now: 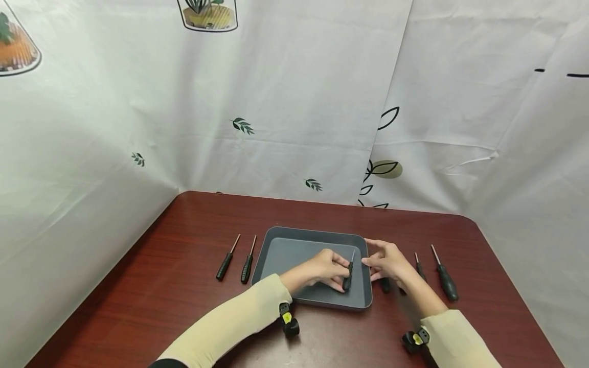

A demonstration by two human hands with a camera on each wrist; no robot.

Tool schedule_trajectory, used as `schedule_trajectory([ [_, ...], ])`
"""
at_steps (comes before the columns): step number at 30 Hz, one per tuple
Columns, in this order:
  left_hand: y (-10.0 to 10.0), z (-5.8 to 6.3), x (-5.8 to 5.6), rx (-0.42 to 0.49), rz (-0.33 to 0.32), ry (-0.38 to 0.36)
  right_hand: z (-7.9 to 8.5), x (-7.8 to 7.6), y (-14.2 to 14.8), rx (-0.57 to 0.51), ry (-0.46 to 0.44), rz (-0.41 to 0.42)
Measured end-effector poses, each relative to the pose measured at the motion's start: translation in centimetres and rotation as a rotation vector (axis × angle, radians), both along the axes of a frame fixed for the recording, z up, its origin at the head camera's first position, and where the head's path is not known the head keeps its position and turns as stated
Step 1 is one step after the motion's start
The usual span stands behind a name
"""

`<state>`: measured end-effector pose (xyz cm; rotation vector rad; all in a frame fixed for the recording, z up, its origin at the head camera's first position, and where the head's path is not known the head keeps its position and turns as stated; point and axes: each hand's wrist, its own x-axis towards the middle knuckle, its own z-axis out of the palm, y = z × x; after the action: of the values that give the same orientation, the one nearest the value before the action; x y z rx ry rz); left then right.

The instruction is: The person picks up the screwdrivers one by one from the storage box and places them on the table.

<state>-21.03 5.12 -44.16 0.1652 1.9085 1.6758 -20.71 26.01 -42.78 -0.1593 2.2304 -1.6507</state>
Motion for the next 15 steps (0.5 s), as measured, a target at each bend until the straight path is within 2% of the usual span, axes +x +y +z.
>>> schedule_trajectory([
  [15, -2.8, 0.5, -0.1, 0.035, -0.021, -0.012, -0.1, -0.1, -0.1, 0.002, 0.0, -0.008],
])
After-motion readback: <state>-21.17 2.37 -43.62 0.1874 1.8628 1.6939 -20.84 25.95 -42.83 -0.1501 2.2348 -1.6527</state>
